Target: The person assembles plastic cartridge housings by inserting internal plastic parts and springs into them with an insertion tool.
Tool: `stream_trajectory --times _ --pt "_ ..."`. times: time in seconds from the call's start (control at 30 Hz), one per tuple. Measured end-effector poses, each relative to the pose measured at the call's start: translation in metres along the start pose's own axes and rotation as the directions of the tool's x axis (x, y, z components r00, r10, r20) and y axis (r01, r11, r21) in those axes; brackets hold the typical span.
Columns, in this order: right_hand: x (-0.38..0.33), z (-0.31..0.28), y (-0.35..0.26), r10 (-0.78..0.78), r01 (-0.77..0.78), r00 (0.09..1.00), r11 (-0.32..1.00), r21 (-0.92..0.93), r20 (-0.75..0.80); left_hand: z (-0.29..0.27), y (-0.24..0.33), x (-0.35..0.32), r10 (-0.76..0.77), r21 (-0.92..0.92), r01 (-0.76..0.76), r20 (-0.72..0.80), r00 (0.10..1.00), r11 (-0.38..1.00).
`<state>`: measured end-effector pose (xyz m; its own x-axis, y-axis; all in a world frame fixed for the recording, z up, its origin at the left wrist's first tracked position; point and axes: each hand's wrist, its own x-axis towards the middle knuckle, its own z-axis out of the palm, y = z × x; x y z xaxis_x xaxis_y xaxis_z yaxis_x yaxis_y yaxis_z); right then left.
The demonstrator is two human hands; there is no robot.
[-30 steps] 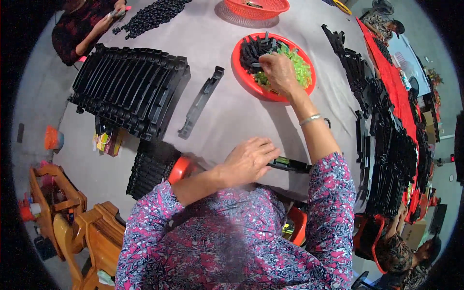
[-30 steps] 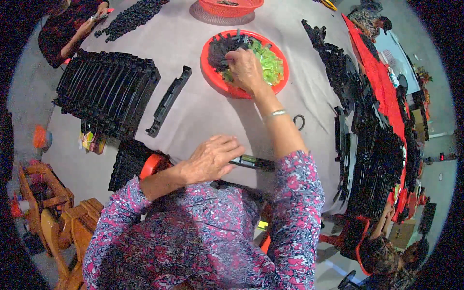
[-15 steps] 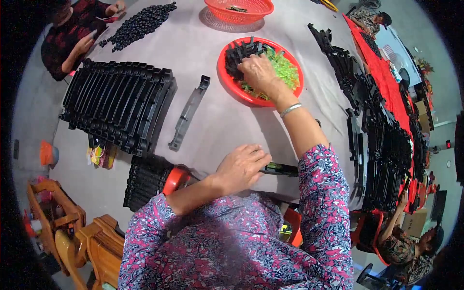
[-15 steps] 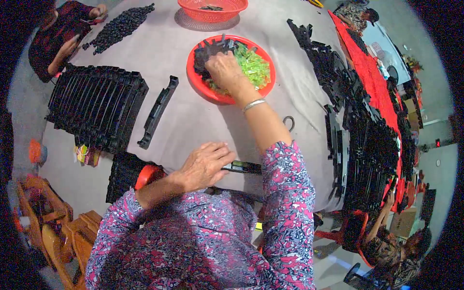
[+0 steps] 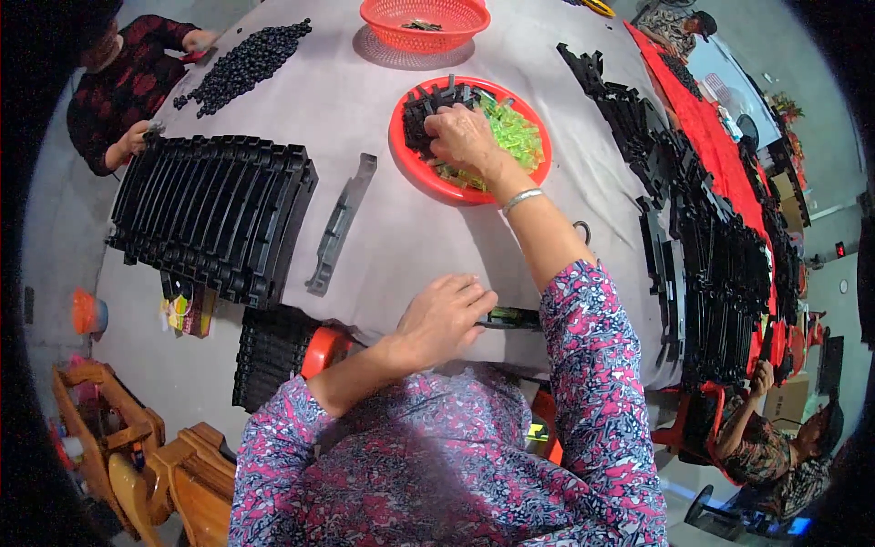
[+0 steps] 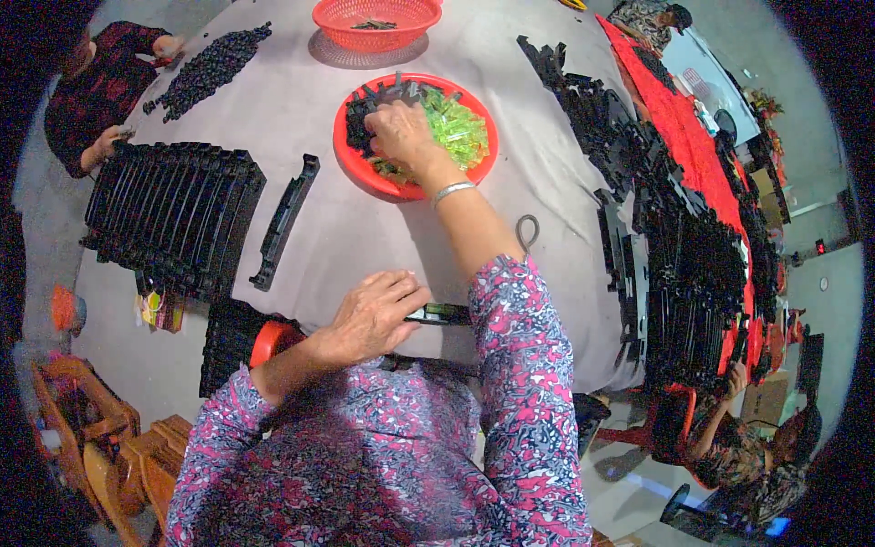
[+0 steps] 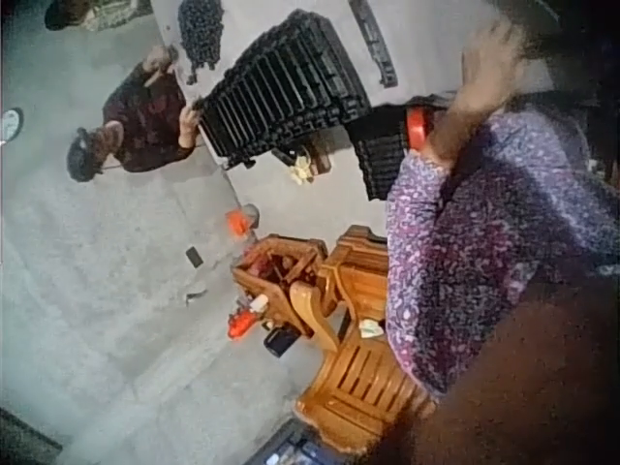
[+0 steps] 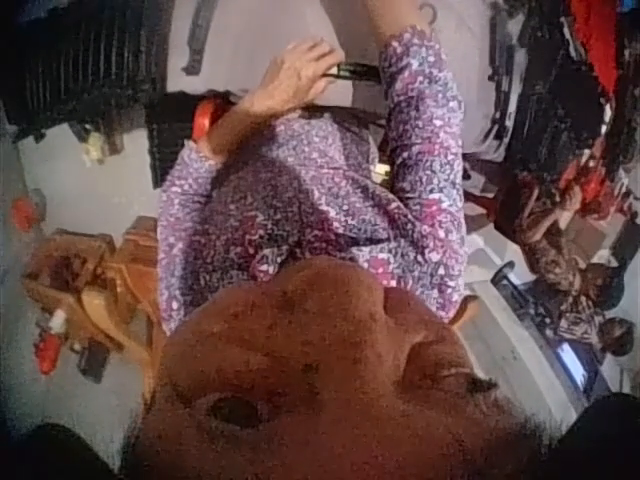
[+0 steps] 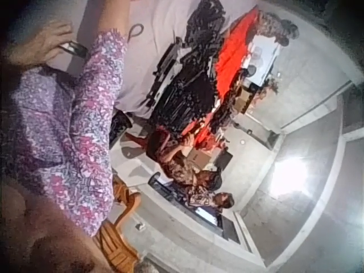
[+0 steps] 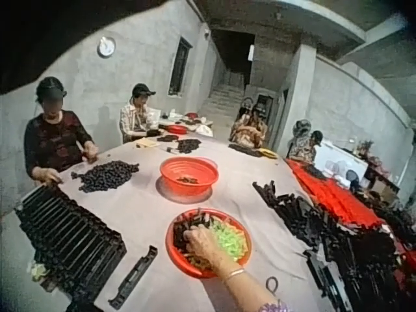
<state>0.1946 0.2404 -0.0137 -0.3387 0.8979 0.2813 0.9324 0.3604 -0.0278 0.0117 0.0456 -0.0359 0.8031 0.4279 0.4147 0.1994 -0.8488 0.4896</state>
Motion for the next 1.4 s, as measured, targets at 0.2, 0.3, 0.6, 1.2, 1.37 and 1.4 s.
stream_trajectory --times 0.2,0.3,0.6,1.2,1.37,1.4 --pt "0.007 -0.001 0.006 0.252 -0.193 0.962 0.897 0.398 -0.103 -0.001 0.0 0.002 -0.009 -0.02 0.01 0.021 1.0 1.0" --pt "0.011 -0.004 0.011 0.352 -0.167 0.921 0.742 0.65 -0.164 -0.002 0.001 0.003 -0.019 -0.021 0.019 0.017 1.0 1.0" --pt "-0.008 -0.015 0.026 0.43 -0.156 0.901 0.217 0.964 0.049 0.001 0.0 0.001 -0.003 0.004 0.003 -0.037 0.999 1.0" --pt "-0.117 -0.081 -0.019 0.265 -0.227 0.957 0.451 0.863 0.113 -0.041 -0.005 0.009 -0.4 -0.562 0.199 -0.26 0.879 0.803" --pt "-0.178 -0.081 -0.075 0.334 -0.264 0.938 0.517 0.814 0.091 -0.043 -0.009 0.014 -0.478 -0.624 0.233 -0.258 0.84 0.746" --pt "-0.187 -0.079 -0.081 0.353 -0.299 0.925 0.452 0.84 0.139 -0.043 -0.007 0.014 -0.438 -0.588 0.218 -0.262 0.86 0.779"
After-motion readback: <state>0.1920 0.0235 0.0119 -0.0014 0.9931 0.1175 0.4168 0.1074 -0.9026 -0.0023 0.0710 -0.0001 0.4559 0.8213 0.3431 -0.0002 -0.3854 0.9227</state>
